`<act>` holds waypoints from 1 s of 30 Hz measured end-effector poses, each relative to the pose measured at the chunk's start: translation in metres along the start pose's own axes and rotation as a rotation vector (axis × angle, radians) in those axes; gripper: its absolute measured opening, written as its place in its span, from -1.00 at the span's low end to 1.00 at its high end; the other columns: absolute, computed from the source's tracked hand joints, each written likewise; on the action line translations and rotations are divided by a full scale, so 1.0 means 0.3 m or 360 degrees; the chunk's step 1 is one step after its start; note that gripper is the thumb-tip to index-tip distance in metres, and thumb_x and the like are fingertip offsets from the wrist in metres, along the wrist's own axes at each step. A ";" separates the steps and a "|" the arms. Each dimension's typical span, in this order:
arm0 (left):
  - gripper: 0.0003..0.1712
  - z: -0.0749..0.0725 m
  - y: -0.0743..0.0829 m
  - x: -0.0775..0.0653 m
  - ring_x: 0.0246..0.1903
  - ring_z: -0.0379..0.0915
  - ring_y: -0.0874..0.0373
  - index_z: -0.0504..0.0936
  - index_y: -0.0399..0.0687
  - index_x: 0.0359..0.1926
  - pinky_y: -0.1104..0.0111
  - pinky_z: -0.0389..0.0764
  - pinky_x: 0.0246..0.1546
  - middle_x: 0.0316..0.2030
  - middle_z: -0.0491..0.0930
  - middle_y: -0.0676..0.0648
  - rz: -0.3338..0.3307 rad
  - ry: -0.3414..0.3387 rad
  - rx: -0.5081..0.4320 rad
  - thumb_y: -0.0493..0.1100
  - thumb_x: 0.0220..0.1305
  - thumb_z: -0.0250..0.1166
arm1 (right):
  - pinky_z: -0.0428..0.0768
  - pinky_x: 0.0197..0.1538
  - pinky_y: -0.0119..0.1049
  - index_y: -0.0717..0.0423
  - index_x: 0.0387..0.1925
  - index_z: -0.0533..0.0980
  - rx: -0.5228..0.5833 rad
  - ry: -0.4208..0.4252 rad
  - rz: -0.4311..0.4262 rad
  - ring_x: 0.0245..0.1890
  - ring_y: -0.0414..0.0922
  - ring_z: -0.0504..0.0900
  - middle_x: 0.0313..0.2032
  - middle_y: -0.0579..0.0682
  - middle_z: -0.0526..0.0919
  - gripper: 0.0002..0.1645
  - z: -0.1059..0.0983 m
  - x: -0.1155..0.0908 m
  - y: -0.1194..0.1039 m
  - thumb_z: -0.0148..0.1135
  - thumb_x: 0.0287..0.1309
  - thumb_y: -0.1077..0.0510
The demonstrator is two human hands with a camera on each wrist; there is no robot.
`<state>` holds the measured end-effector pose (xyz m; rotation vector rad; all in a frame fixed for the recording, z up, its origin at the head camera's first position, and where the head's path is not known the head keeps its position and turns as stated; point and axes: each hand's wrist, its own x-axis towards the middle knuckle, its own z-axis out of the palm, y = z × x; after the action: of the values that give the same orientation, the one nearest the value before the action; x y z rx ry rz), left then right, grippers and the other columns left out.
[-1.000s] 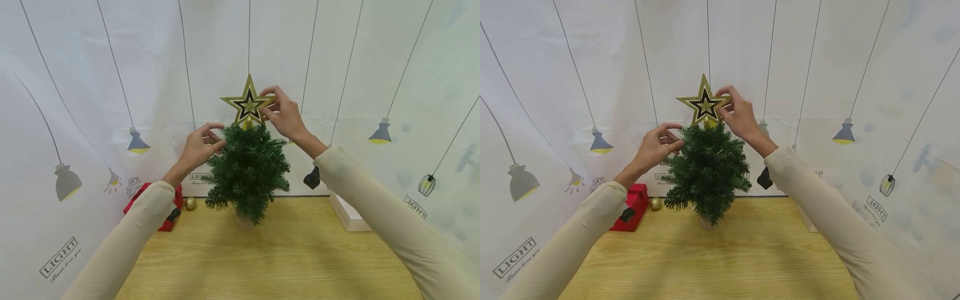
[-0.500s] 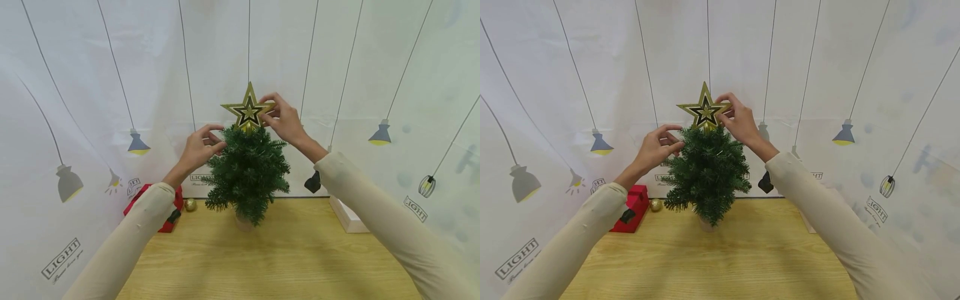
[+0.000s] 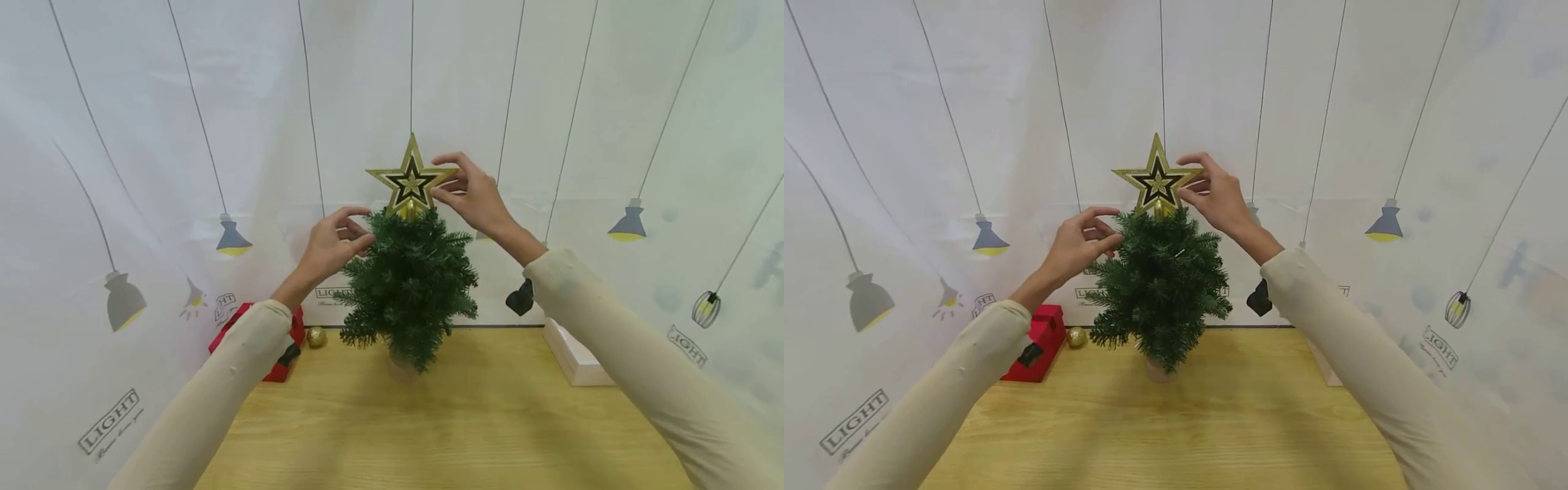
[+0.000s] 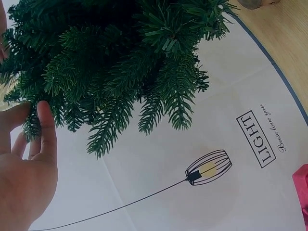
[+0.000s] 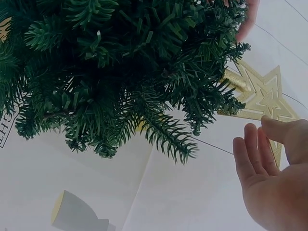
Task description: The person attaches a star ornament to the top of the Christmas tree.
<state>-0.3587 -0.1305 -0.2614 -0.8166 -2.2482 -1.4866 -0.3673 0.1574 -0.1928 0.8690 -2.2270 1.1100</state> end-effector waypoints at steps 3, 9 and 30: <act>-0.43 -0.006 0.002 0.003 -0.29 0.71 -0.23 0.53 -0.07 0.38 -0.01 0.76 -0.19 -0.15 0.61 -0.20 -0.0003 0.0012 0.0007 -0.26 0.39 0.41 | 0.68 0.14 0.04 0.07 0.42 0.39 -0.0006 0.0001 -0.0010 0.07 0.12 0.73 0.02 0.24 0.72 -0.35 -0.007 0.003 0.007 0.36 0.37 0.27; -0.42 -0.008 0.006 0.006 -0.26 0.69 -0.34 0.51 -0.11 0.39 -0.18 0.71 -0.15 -0.11 0.62 -0.22 -0.0013 0.0009 0.0008 -0.25 0.39 0.41 | 0.68 0.14 -0.02 0.03 0.44 0.39 -0.0002 0.0013 0.0000 0.07 0.10 0.73 0.04 0.23 0.72 -0.34 -0.029 -0.010 0.021 0.35 0.37 0.29; -0.39 -0.058 0.008 -0.010 -0.37 0.71 0.07 0.53 0.05 0.42 0.15 0.75 -0.39 -0.04 0.66 -0.18 0.0036 0.0028 0.0145 -0.08 0.40 0.43 | 0.67 0.15 -0.26 -0.03 0.47 0.37 -0.0084 0.0032 0.0074 0.06 0.07 0.72 0.07 0.19 0.72 -0.30 -0.141 -0.145 0.093 0.34 0.38 0.27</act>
<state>-0.3556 -0.1465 -0.2541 -0.7959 -2.2678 -1.3655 -0.3522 0.2191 -0.2131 0.7848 -2.2603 1.0715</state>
